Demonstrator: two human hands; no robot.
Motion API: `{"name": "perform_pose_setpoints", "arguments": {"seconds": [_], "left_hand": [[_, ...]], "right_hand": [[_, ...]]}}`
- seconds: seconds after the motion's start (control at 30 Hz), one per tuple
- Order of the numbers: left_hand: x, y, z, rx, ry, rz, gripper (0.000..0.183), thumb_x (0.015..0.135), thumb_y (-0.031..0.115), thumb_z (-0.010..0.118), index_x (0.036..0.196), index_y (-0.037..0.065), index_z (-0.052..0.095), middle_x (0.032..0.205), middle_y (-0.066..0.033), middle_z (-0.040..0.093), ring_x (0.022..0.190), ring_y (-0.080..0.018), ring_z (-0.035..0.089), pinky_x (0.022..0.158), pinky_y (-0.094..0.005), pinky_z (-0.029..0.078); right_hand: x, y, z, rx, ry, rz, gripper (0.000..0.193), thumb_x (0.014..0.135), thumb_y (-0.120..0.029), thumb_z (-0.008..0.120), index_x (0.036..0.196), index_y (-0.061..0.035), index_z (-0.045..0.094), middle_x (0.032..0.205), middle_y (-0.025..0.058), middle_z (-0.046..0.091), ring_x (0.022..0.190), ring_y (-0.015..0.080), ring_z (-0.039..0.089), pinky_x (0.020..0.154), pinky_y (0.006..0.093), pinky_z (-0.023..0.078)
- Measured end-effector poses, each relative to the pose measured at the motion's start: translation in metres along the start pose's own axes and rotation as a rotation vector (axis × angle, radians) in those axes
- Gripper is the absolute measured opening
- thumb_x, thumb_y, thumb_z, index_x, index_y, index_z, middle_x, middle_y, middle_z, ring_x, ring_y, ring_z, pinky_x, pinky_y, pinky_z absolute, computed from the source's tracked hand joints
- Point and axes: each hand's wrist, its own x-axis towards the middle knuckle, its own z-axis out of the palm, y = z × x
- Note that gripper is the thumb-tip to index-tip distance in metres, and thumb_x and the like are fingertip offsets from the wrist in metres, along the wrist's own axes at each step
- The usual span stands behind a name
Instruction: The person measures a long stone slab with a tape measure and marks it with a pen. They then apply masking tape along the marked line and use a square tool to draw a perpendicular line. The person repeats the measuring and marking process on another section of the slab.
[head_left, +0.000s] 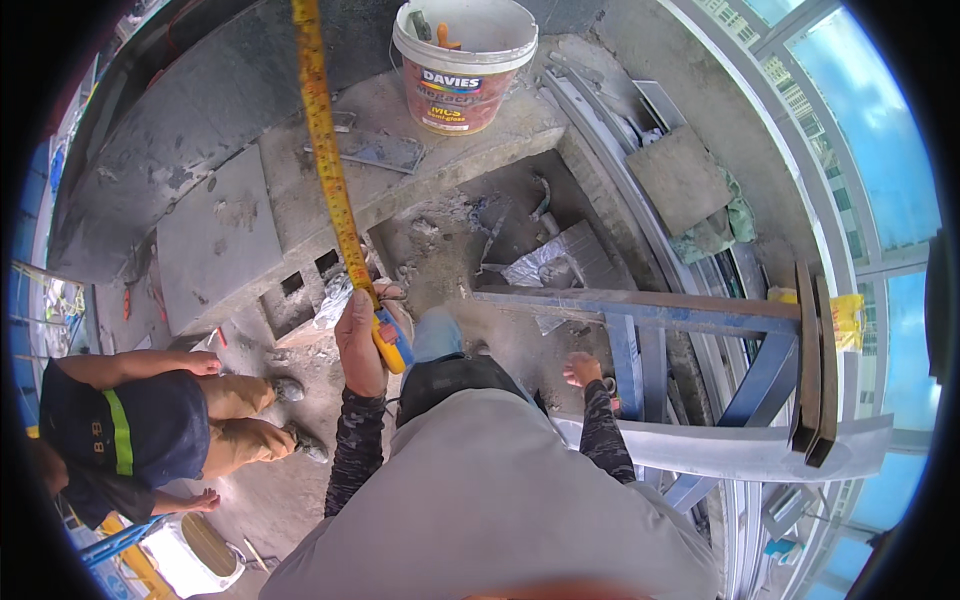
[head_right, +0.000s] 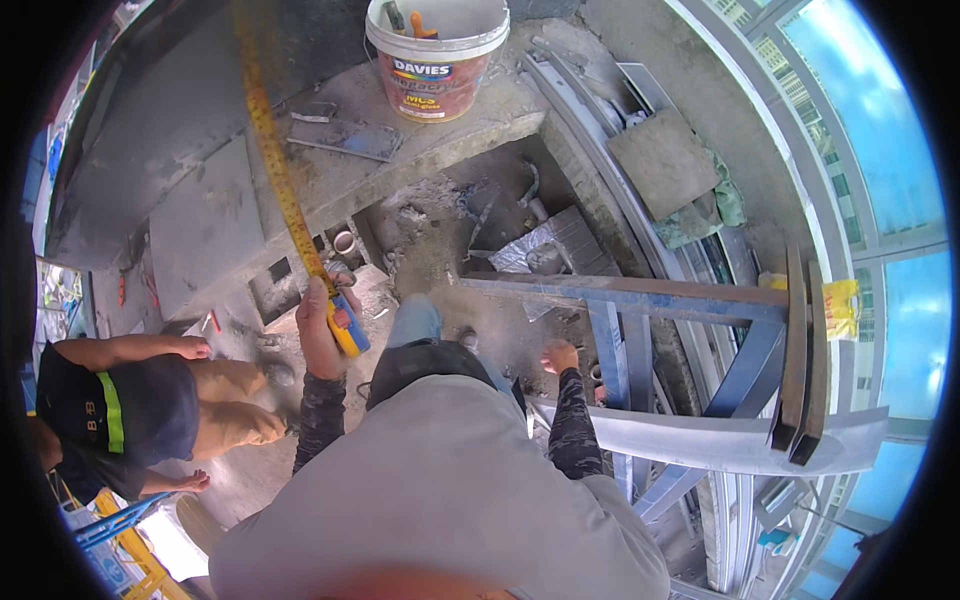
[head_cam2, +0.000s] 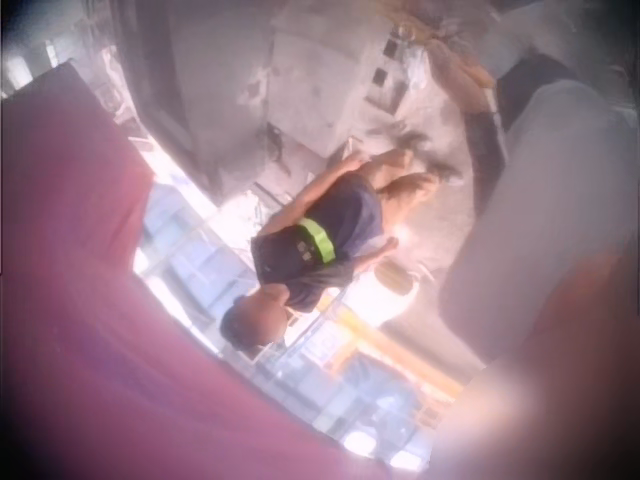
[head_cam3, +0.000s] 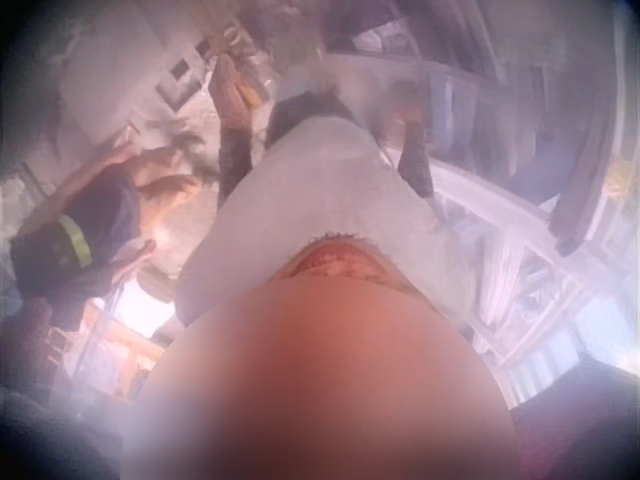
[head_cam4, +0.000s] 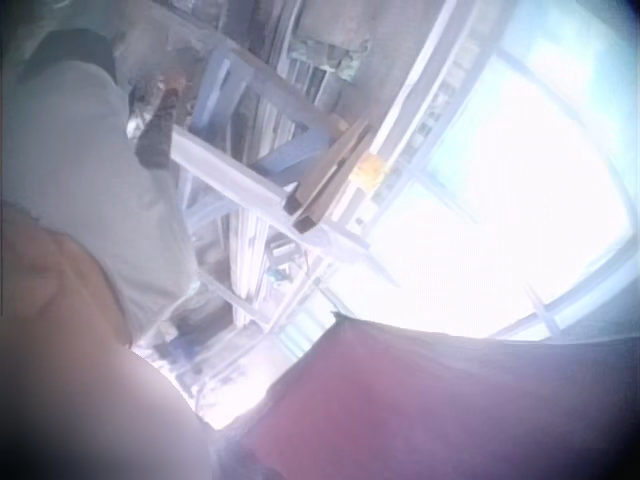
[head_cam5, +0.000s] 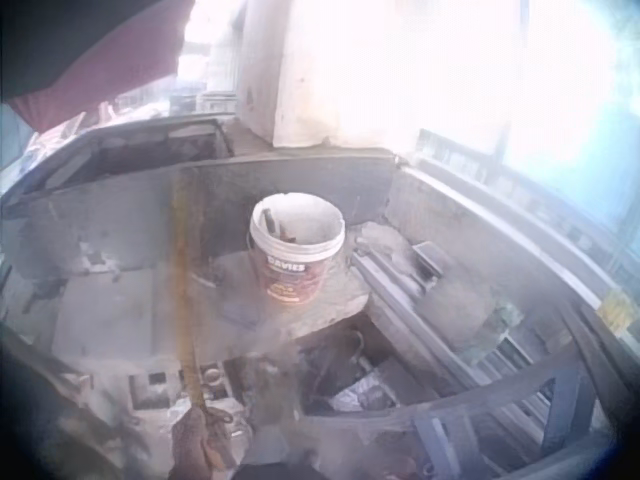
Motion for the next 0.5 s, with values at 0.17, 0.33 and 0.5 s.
{"name": "perform_pose_setpoints", "arguments": {"seconds": [0.17, 0.33, 0.5], "left_hand": [[0.097, 0.003, 0.009, 0.016, 0.215, 0.104, 0.050, 0.113, 0.046, 0.053, 0.118, -0.002, 0.064, 0.085, -0.0091, 0.065, 0.067, -0.0108, 0.060, 0.058, -0.0235, 0.046], [0.233, 0.017, -0.003, 0.152, 0.244, 0.072, 0.055, 0.112, 0.049, 0.053, 0.117, -0.004, 0.066, 0.080, -0.0088, 0.065, 0.064, -0.0095, 0.057, 0.057, -0.0235, 0.044], [0.350, 0.047, -0.017, 0.220, 0.304, 0.052, 0.051, 0.113, 0.044, 0.056, 0.118, -0.005, 0.067, 0.093, -0.0088, 0.068, 0.072, -0.0091, 0.061, 0.064, -0.0233, 0.051]], "right_hand": [[-0.006, -0.278, -0.010, -0.027, 0.091, -0.478, 0.036, 0.106, -0.022, 0.058, 0.133, -0.0021, 0.070, 0.107, 0.0072, 0.078, 0.083, 0.0148, 0.075, 0.068, 0.0289, 0.061], [-0.052, -0.509, 0.049, -0.045, 0.160, -0.723, 0.029, 0.108, -0.017, 0.060, 0.129, -0.0001, 0.072, 0.111, 0.0060, 0.076, 0.091, 0.0109, 0.071, 0.079, 0.0260, 0.058], [-0.079, -0.693, 0.121, -0.292, 0.177, -1.029, 0.028, 0.110, -0.015, 0.060, 0.128, 0.0018, 0.073, 0.111, 0.0064, 0.076, 0.093, 0.0099, 0.070, 0.084, 0.0253, 0.057]]}}
